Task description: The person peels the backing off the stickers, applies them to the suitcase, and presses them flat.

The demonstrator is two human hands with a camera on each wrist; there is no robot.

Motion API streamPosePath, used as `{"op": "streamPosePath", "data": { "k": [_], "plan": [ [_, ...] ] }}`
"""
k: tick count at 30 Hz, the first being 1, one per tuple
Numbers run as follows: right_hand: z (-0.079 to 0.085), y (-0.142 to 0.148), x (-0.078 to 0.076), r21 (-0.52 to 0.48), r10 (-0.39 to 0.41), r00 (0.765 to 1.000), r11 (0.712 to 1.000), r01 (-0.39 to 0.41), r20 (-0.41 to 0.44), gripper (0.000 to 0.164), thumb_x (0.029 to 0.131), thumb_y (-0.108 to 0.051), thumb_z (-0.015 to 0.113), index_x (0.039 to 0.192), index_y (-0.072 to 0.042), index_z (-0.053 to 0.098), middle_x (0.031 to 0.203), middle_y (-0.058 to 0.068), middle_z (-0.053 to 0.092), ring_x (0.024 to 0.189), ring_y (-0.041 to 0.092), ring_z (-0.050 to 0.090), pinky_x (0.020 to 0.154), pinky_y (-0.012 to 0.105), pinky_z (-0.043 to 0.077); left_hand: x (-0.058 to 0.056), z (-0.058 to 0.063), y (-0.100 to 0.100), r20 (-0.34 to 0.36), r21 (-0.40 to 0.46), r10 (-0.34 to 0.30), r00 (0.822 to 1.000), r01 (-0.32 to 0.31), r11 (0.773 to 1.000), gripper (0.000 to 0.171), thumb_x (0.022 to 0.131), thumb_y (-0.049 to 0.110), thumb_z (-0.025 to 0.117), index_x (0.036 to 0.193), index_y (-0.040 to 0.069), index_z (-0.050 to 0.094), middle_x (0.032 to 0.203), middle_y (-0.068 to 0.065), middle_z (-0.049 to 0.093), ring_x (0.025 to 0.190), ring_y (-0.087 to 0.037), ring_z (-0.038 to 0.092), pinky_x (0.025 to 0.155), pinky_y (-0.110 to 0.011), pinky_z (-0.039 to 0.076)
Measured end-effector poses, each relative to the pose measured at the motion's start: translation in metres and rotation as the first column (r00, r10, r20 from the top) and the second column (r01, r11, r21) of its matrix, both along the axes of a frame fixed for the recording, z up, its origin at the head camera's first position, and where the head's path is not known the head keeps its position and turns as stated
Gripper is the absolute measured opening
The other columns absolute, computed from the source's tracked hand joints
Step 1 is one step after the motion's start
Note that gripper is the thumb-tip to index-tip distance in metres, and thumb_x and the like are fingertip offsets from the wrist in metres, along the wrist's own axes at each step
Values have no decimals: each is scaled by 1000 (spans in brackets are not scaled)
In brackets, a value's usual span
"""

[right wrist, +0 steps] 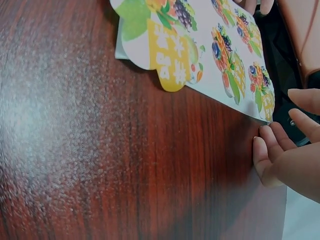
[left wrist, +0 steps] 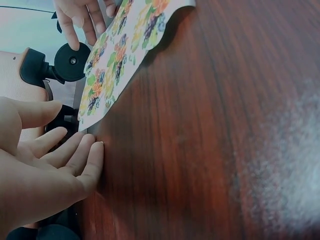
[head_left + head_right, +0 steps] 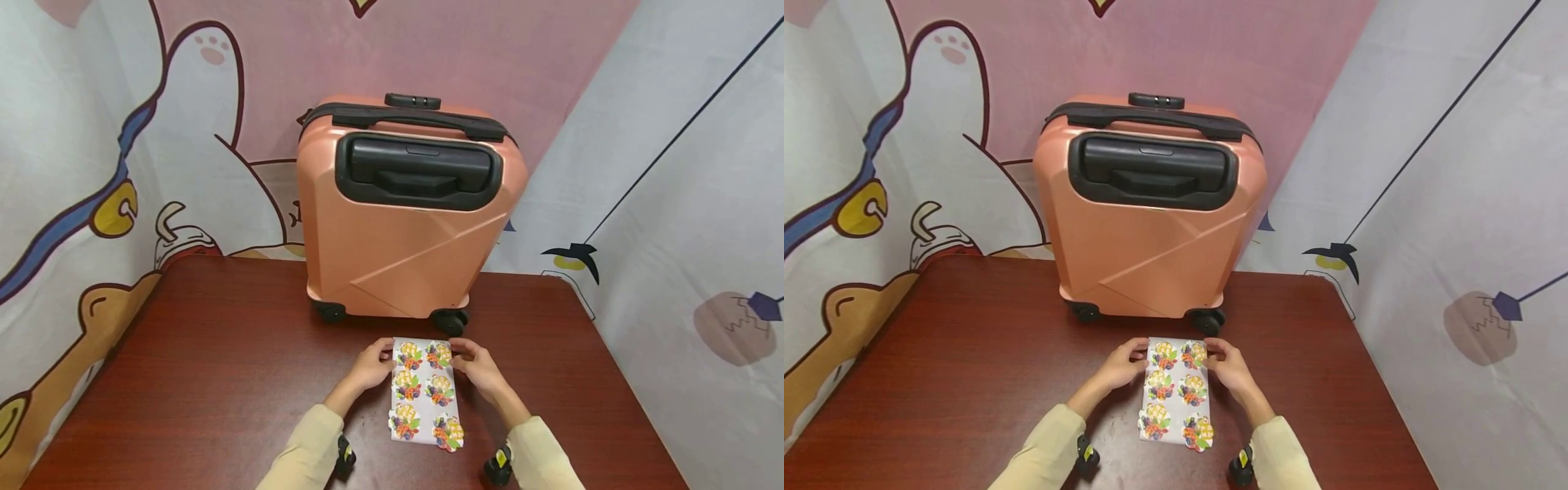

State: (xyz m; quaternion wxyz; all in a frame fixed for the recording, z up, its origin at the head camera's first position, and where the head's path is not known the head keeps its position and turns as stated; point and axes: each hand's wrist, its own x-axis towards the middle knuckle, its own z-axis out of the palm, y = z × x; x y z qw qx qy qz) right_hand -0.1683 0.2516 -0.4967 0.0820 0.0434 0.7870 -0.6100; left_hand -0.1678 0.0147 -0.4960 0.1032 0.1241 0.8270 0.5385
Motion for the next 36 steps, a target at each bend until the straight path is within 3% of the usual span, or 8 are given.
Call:
{"op": "streamPosePath", "data": {
  "k": [6,12,20,30,36],
  "plan": [
    [2,-1,2,-16,-4,1000,1000,4,-8,38,83,12,52,121,11,48,117,26,49,91,27,55,76,32,47,1,0,0,-22,31,40,999,-40,999,36,84,-3,57,120,-5,50,115,-22,54,97,-35,55,75,-39,48],
    [7,-4,4,-46,-33,999,998,33,-8,36,84,11,52,120,12,49,119,27,49,89,25,55,75,35,47,0,-1,0,-61,83,98,993,-93,992,29,83,-5,58,112,-5,55,107,-21,57,92,-34,57,69,-35,49],
    [9,-9,2,-58,-89,995,995,86,-53,32,82,13,54,114,14,52,109,27,52,87,22,57,75,35,50,-3,0,1,-103,127,193,976,-179,976,20,80,-6,62,99,-4,61,90,-16,61,79,-26,61,66,-31,49],
    [12,-14,2,-103,-104,992,990,97,-67,32,79,16,52,111,17,52,101,29,54,82,22,58,73,35,51,-4,4,1,-96,147,255,962,-240,960,21,72,-7,69,92,-2,64,82,-16,62,69,-21,59,57,-26,49],
    [14,-14,4,-99,-111,992,990,105,-63,32,79,15,53,111,17,52,100,29,55,81,19,57,73,36,51,-4,6,0,-106,156,254,961,-236,959,21,70,-5,71,90,0,66,80,-13,65,69,-19,60,57,-25,48]
  ]
}}
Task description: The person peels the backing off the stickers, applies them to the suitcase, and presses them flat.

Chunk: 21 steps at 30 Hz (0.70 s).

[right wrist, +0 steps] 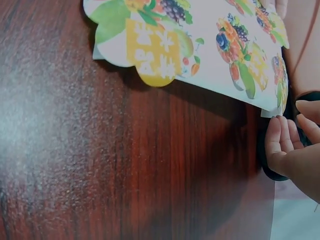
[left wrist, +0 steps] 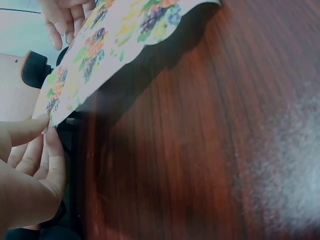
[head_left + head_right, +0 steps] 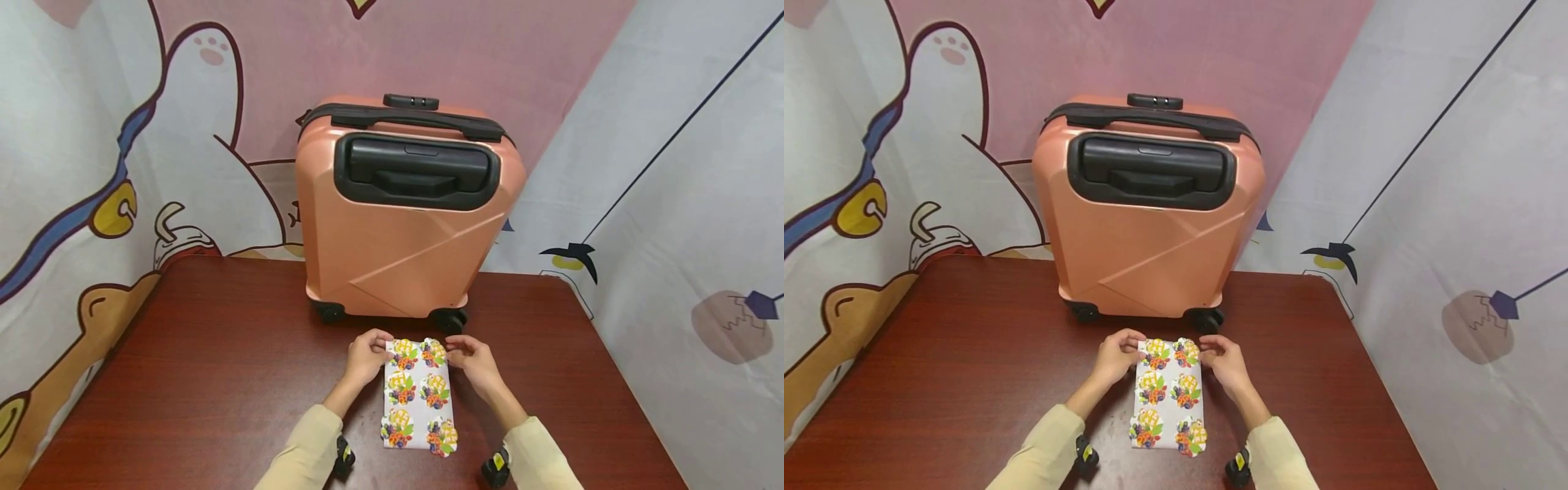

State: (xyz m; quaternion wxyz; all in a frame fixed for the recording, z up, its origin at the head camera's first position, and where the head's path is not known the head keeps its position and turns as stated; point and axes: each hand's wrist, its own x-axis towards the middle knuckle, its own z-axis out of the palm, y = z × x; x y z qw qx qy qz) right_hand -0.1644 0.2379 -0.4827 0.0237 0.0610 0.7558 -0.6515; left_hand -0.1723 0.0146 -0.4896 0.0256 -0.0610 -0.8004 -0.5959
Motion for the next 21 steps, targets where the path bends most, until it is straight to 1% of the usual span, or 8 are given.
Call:
{"op": "streamPosePath", "data": {
  "k": [5,9,12,17,21],
  "plan": [
    [-1,0,1,19,-2,1000,1000,2,-8,29,80,14,54,109,17,53,97,29,56,77,18,58,71,37,52,-1,-1,-1,-4,-3,-8,1000,8,1000,19,70,-5,72,88,2,66,79,-11,65,69,-17,60,58,-25,48],
    [0,2,0,44,1,1000,999,0,-24,29,80,12,56,109,17,53,98,30,56,76,17,58,70,39,52,-1,-2,-1,-6,-3,-13,1000,13,1000,19,71,-5,72,88,2,67,79,-11,66,70,-18,61,59,-26,49],
    [2,1,-1,61,4,999,998,-2,-32,28,81,11,57,108,16,54,99,30,56,76,14,58,68,37,52,-1,-2,0,-10,1,-16,1000,16,1000,19,71,-5,72,88,2,67,79,-10,66,71,-19,62,59,-25,49],
    [12,-5,-2,83,40,997,996,-35,-66,27,81,9,58,107,15,55,97,29,58,77,16,60,65,31,51,0,0,0,-19,9,-19,1000,20,1000,20,71,-6,71,88,2,67,80,-11,66,72,-20,62,60,-26,50],
    [20,-14,-2,99,92,993,992,-84,-81,26,81,8,59,106,13,56,95,27,60,78,21,61,66,32,51,1,3,2,-25,7,-17,1000,18,1000,19,72,-6,71,89,2,67,80,-10,66,72,-20,63,61,-26,50]
  ]
}}
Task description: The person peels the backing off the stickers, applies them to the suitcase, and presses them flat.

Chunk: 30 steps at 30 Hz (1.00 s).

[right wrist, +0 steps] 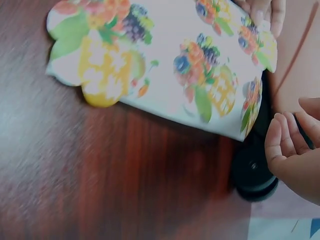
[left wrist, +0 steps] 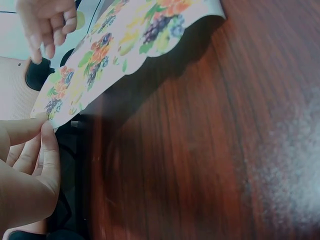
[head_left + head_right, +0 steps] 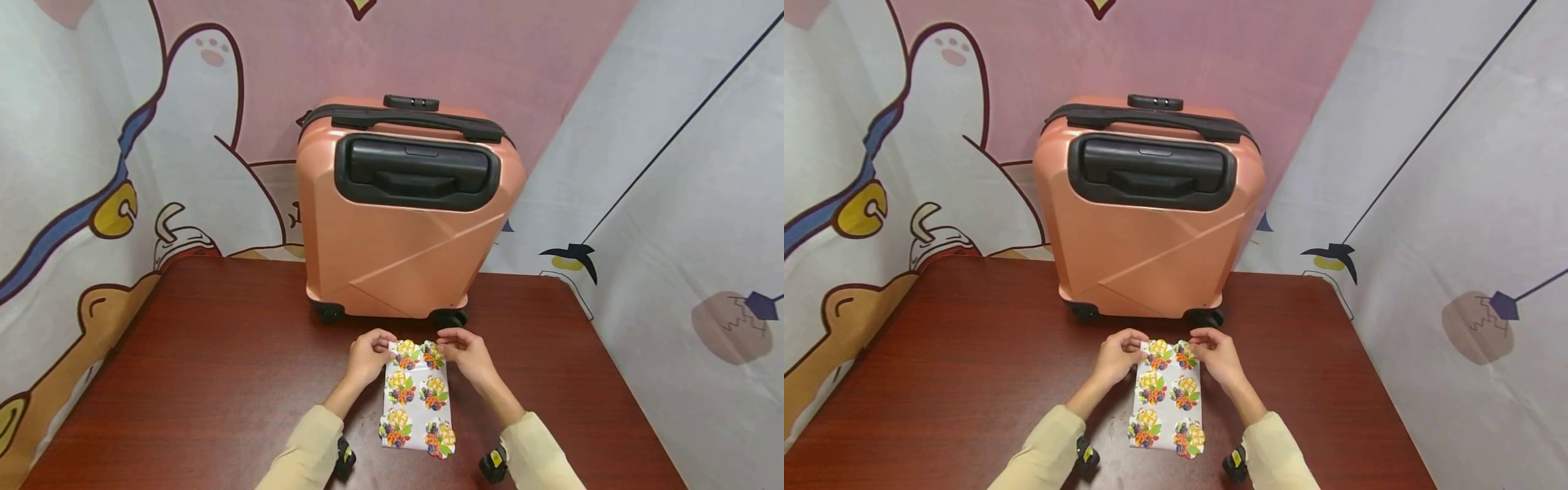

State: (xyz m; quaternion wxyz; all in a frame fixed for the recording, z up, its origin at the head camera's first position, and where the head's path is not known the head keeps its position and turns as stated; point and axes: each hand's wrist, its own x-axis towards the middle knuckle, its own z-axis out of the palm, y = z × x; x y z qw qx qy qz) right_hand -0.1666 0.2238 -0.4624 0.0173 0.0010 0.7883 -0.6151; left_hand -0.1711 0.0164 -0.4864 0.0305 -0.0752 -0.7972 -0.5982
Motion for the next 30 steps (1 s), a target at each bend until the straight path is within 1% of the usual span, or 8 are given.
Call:
{"op": "streamPosePath", "data": {
  "k": [8,11,12,15,18,19,26,30],
  "plan": [
    [7,-20,0,89,64,997,994,-61,-37,21,81,6,61,102,10,61,86,17,62,71,19,58,60,27,48,2,2,3,-23,-12,3,1000,-3,1000,18,73,-6,71,88,3,67,79,-8,66,71,-19,62,63,-27,50],
    [9,-25,2,123,74,996,990,-69,-40,20,80,7,62,100,10,61,82,14,61,65,15,54,55,25,45,3,2,3,-64,12,-4,998,5,1000,18,72,-6,70,86,4,66,78,-8,66,70,-16,62,62,-28,50],
    [11,-27,4,129,75,996,989,-69,-39,19,80,8,62,99,11,61,81,14,60,64,15,53,53,25,45,1,-4,3,-107,26,-12,994,15,1000,17,73,-3,71,87,6,67,77,-6,65,68,-14,61,60,-27,50],
    [20,-33,9,148,70,997,987,-65,-33,16,80,9,61,96,11,61,79,16,59,62,16,51,49,25,44,1,-6,3,-145,47,-23,989,31,998,17,73,-3,71,86,7,66,76,-5,65,67,-13,61,59,-26,50],
    [28,-39,14,178,59,997,983,-50,-44,13,80,10,60,92,12,62,78,18,57,62,19,50,48,23,42,0,-6,4,-124,39,-23,992,28,999,17,73,-4,70,86,6,66,76,-5,65,68,-15,62,60,-27,50],
    [27,-39,14,187,53,997,981,-43,-47,12,79,11,60,91,12,62,77,18,57,63,20,50,47,22,41,3,0,5,-87,26,-18,996,21,999,18,72,-7,69,85,4,66,77,-7,65,69,-17,62,62,-28,51],
    [3,-34,4,226,20,998,974,-5,-64,9,78,7,65,85,3,66,73,7,59,65,18,51,50,21,40,3,3,6,-31,-12,-14,999,14,1000,17,74,-6,69,87,4,65,80,-7,64,72,-17,62,63,-25,50],
    [-1,-32,4,236,30,995,972,-7,-94,4,77,4,67,81,3,66,71,6,59,63,16,52,50,23,42,3,3,5,-44,6,-27,999,28,1000,16,74,-7,68,87,3,65,80,-8,64,72,-18,62,64,-26,50]
  ]
}}
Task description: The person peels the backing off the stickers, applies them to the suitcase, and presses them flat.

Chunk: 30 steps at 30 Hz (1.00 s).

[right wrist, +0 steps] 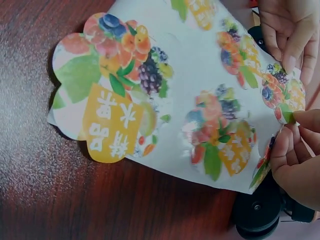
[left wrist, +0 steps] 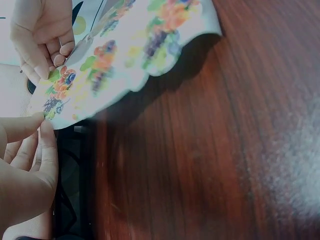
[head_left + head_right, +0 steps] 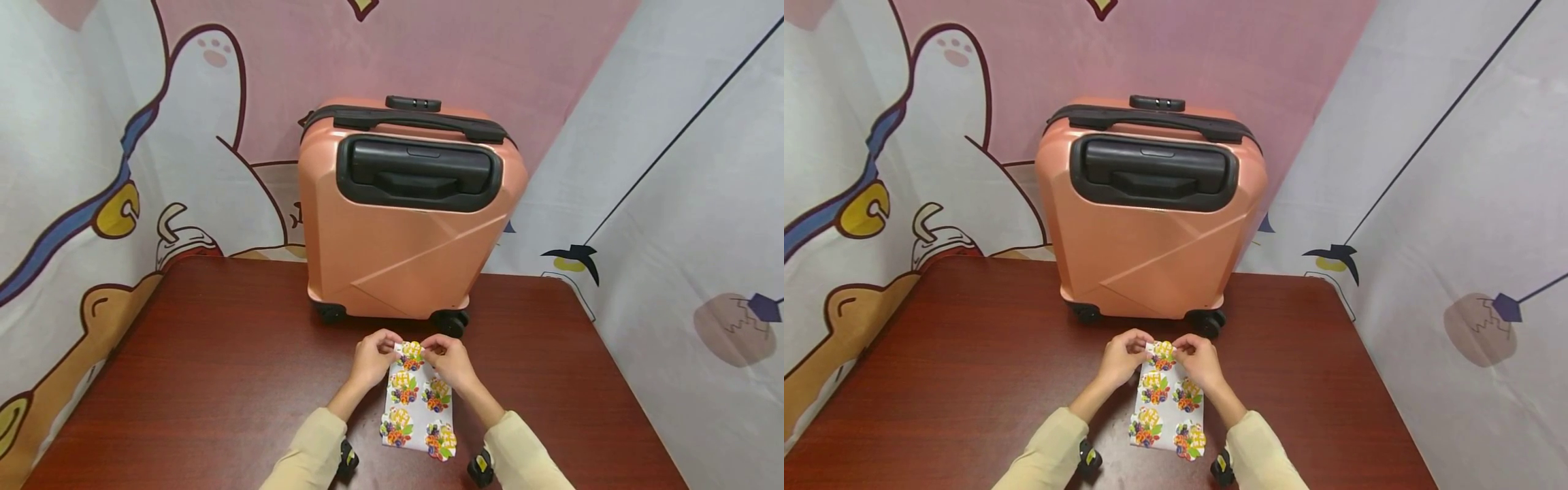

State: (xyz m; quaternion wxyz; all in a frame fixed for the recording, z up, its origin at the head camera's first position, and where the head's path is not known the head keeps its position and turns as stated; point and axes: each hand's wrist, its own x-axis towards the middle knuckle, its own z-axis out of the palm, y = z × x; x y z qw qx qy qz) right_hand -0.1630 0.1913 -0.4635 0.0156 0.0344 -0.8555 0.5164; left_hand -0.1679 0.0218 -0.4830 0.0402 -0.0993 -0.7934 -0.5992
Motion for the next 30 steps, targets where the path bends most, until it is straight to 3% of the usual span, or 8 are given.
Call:
{"op": "streamPosePath", "data": {
  "k": [6,16,23,30],
  "plan": [
    [-3,2,0,18,4,1000,1000,-4,2,3,78,3,66,81,3,64,70,5,59,61,15,50,48,24,41,-2,-3,-2,-32,6,-25,999,25,1000,15,75,-10,64,87,0,65,79,-12,65,71,-19,60,63,-25,48],
    [-2,4,1,-1,10,1000,1000,-10,27,4,78,3,66,81,5,64,70,5,58,60,15,48,50,25,40,-5,-7,-4,-17,2,-58,998,58,998,16,81,-10,59,90,1,67,83,-10,66,74,-20,61,62,-24,46],
    [1,6,3,-29,23,999,999,-22,41,6,78,6,65,82,1,66,72,7,59,61,15,49,52,24,40,-6,-5,-4,-4,-7,-46,999,46,999,15,82,-7,60,91,1,67,83,-9,66,73,-18,59,61,-25,46],
    [20,1,11,-42,46,998,998,-45,36,4,79,11,61,82,9,63,75,16,61,61,18,51,53,22,41,-6,-4,-2,16,-15,-40,999,40,999,14,83,-6,59,92,1,68,85,-9,66,73,-18,60,60,-24,46]
  ]
}}
